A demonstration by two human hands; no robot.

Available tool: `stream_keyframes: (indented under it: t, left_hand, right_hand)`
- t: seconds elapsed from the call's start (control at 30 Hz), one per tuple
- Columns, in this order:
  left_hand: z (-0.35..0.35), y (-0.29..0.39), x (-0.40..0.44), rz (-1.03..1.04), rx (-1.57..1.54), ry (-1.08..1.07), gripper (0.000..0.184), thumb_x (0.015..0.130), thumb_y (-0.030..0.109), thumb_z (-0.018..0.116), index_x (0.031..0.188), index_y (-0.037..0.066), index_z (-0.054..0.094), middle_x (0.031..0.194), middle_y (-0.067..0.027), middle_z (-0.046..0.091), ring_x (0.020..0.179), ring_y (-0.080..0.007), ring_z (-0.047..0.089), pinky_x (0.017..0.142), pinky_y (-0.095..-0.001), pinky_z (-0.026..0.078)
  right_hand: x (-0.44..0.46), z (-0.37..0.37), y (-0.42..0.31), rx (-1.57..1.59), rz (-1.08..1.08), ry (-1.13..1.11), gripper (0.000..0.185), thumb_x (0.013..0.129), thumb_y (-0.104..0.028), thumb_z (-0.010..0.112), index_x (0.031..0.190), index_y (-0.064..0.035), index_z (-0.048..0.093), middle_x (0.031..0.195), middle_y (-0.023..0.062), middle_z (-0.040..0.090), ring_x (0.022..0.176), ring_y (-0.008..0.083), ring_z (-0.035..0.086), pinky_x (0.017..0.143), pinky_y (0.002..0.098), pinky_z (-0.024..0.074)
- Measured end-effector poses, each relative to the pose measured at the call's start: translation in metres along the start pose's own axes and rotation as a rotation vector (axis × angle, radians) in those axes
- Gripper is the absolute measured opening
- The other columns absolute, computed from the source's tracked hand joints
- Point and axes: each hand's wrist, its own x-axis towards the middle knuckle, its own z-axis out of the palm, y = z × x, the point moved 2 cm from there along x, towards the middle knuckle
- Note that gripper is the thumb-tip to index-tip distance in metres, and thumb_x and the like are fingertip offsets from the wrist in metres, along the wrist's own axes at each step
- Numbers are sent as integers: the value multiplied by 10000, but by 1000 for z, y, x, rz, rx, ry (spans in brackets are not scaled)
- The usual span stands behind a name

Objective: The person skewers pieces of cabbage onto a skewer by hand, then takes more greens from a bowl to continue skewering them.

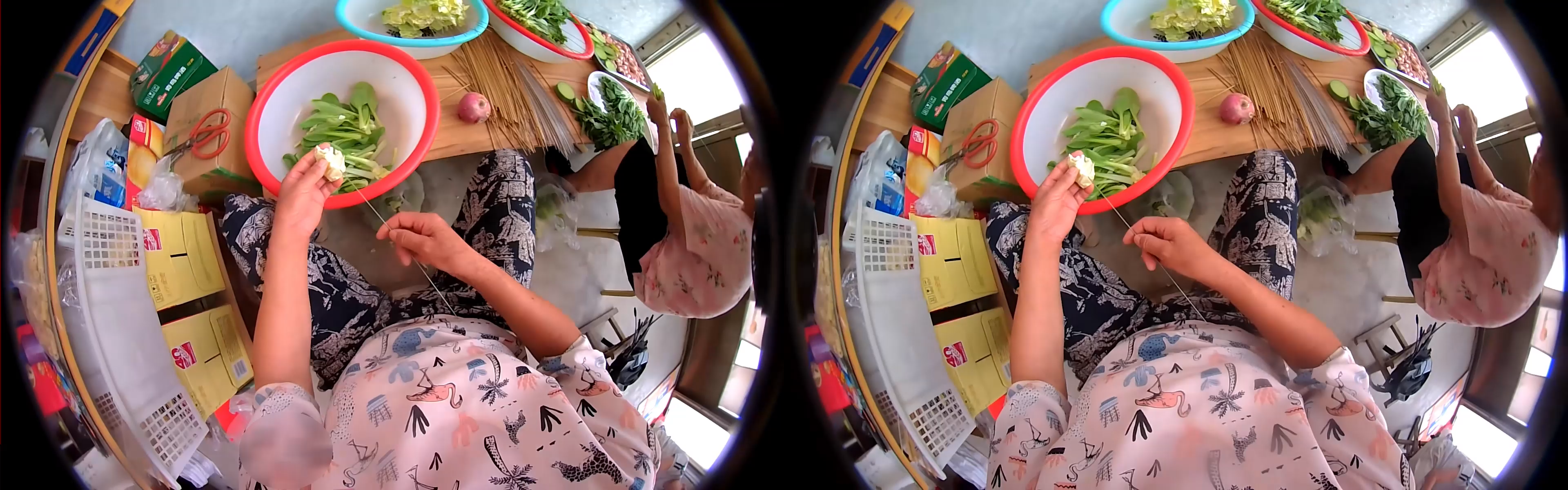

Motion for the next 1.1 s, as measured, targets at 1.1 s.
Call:
stream_keyframes:
  t: [1.1]
  left_hand:
    - [41,-26,72,322,2115,-380,175,778,119,667,947,72,667,1088,-46,627,1031,-156,556,888,-310,441]
  right_hand:
    - [-13,-67,43,253,21,220,180,937,-148,453,1017,-57,585,611,-17,524,463,15,376,437,155,297]
